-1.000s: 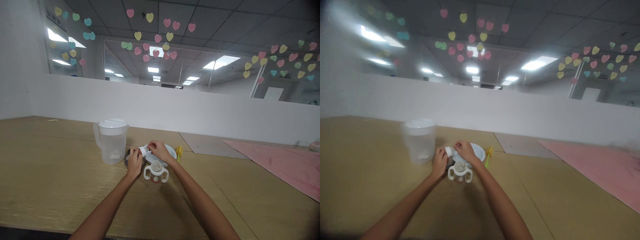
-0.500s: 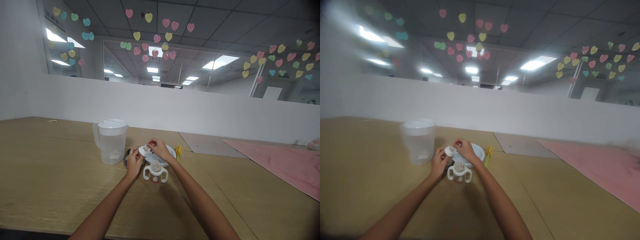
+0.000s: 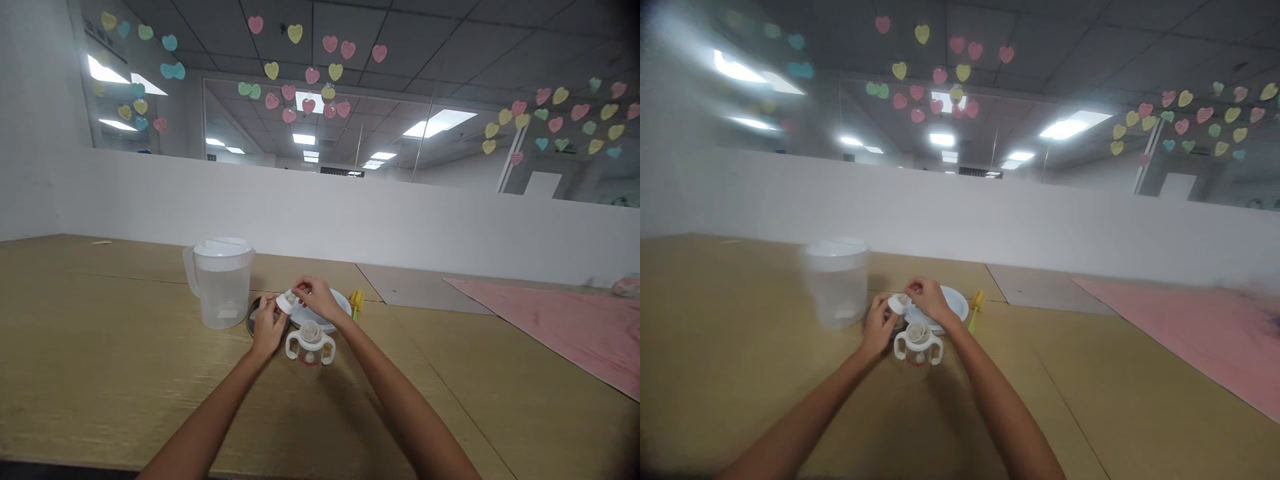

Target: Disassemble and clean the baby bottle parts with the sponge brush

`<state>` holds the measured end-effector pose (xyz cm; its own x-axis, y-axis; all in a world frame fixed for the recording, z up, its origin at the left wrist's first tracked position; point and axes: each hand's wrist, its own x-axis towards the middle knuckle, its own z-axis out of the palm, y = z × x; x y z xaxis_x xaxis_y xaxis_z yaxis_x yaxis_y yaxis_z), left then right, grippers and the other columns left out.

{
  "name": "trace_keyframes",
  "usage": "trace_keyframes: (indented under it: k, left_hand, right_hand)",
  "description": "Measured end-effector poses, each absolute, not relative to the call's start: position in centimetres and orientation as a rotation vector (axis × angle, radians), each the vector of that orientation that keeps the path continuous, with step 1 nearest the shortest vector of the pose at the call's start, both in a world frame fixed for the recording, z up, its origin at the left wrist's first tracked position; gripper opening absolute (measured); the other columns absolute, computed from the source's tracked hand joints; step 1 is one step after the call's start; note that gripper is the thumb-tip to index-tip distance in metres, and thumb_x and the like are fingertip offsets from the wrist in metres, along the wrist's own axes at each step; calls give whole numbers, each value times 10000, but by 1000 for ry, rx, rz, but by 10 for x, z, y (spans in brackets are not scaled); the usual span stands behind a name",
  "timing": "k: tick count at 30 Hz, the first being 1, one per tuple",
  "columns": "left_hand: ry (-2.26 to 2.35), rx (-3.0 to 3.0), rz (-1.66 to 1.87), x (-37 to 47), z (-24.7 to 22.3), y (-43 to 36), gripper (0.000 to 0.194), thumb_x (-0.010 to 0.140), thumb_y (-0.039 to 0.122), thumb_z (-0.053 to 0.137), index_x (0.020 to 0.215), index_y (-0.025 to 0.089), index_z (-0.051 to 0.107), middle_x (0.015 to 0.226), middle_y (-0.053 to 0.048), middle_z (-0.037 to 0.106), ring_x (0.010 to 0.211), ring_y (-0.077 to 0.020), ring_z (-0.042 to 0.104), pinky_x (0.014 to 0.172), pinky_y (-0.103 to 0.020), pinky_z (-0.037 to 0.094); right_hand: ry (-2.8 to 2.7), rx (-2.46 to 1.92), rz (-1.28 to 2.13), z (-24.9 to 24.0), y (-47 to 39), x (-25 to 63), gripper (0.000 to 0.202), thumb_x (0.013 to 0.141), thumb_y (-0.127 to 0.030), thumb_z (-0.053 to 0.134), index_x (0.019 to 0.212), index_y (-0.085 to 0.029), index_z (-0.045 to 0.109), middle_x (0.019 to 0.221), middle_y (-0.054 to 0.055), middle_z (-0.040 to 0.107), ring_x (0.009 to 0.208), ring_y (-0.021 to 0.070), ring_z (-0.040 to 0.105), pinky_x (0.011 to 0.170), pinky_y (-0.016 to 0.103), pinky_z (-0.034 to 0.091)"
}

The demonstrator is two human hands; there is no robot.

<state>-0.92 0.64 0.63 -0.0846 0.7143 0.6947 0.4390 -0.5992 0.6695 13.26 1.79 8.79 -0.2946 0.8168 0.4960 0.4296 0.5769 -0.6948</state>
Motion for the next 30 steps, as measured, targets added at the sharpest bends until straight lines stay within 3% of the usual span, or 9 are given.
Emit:
trace_keyframes:
  k: [6, 21, 25, 30]
  left_hand:
    - [1316, 2079, 1697, -11, 5, 6, 231, 843, 307, 404, 944, 163, 553, 957, -63, 484, 768, -165, 532, 768, -336, 458]
    - [1381, 2070, 1706, -8, 7, 1, 124, 861, 243, 330, 821, 199, 439, 867, -42, 411, 767, -177, 489, 715, -324, 446]
    - [1364, 2056, 1732, -8, 7, 2, 131, 856, 241, 342, 789, 200, 447, 847, -36, 415, 762, -176, 487, 711, -319, 442]
    - [1292, 2001, 1726, -8, 7, 3, 182, 868, 315, 375, 884, 191, 507, 850, -35, 450, 732, -171, 508, 667, -302, 448]
  right_hand:
    - [-1977, -1084, 364, 92, 12, 132, 87, 778, -192, 561, 751, -155, 635, 646, -6, 610, 565, 100, 555, 585, 211, 430]
    - [-2006, -1127, 323, 90, 13, 132, 104, 794, -199, 549, 770, -155, 640, 682, 8, 631, 594, 106, 562, 607, 218, 424]
    - [-1999, -1118, 334, 89, 13, 133, 107, 791, -205, 546, 766, -157, 639, 672, 5, 623, 594, 108, 560, 604, 221, 427]
    - [-1979, -1062, 374, 92, 15, 134, 108, 779, -226, 553, 770, -161, 639, 694, 8, 626, 624, 115, 561, 603, 229, 446]
